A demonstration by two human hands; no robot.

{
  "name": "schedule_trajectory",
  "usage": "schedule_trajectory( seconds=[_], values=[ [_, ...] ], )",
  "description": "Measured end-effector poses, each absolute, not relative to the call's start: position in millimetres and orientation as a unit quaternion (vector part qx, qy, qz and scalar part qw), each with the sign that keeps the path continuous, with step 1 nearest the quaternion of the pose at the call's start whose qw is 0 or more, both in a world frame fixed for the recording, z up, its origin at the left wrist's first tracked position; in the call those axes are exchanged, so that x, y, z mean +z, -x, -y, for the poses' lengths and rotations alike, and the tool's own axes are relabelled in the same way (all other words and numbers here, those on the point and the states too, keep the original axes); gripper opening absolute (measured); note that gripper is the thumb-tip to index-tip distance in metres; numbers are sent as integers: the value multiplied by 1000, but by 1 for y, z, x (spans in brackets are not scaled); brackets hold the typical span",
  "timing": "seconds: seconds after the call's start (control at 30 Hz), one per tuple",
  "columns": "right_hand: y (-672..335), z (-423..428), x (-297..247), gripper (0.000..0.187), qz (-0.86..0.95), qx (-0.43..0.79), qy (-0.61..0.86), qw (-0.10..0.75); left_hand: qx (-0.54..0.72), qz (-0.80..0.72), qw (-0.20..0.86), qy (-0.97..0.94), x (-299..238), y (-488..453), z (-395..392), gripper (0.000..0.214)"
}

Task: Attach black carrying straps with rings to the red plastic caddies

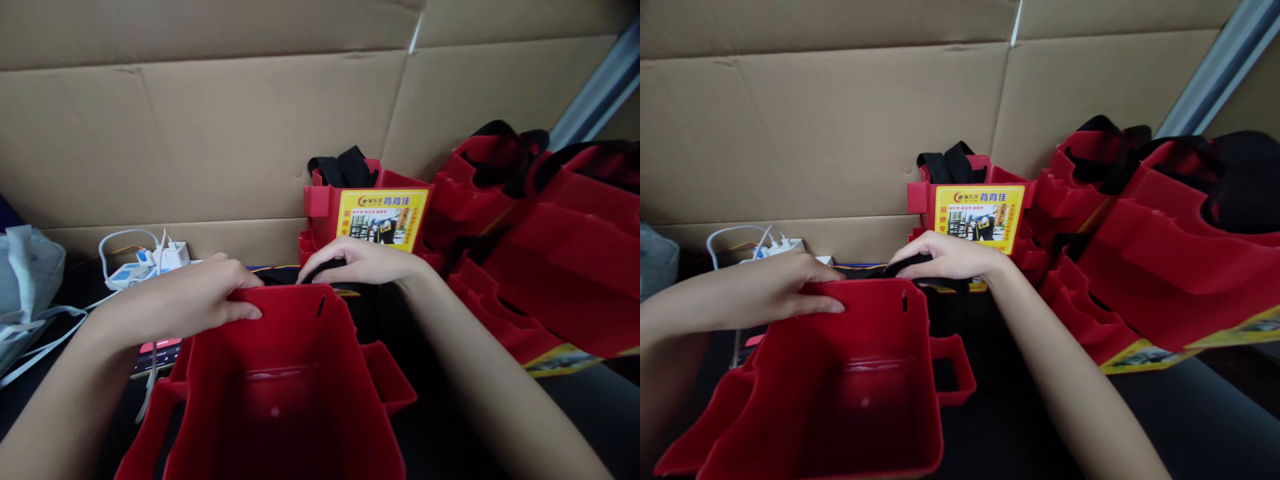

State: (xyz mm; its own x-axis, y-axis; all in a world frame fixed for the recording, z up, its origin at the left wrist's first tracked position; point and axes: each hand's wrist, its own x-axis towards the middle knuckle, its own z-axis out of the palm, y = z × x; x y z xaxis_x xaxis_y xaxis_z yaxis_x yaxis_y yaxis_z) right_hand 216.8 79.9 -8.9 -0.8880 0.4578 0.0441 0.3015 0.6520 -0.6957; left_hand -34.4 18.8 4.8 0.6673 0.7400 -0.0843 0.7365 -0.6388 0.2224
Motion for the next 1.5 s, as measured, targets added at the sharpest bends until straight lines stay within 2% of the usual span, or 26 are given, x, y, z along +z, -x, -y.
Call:
schedule_trajectory(
  seconds=[0.2, 0.4, 0.6, 0.83, 1.23, 1.5],
  values=[
    [-218, -87, -14, 32, 907, 378, 182, 17, 13, -412, 128, -902, 1, 44, -25, 23],
    [-209, -79, -12, 27, 918, 361, 165, -4, 20, -419, 116, -900, 0, 44, -25, 19],
    [-208, -65, -3, 26, 938, 287, 194, -18, 41, -425, 107, -898, -4, 43, -24, 18],
    [-209, -59, -1, 26, 947, 228, 226, -10, 12, -431, 114, -895, -1, 43, -23, 18],
    [-207, -69, -4, 25, 925, 339, 174, 12, 27, -419, 120, -900, 0, 42, -24, 20],
    [-214, -69, 0, 29, 924, 323, 201, 36, 35, -426, 108, -897, -1, 43, -24, 22]
  ],
)
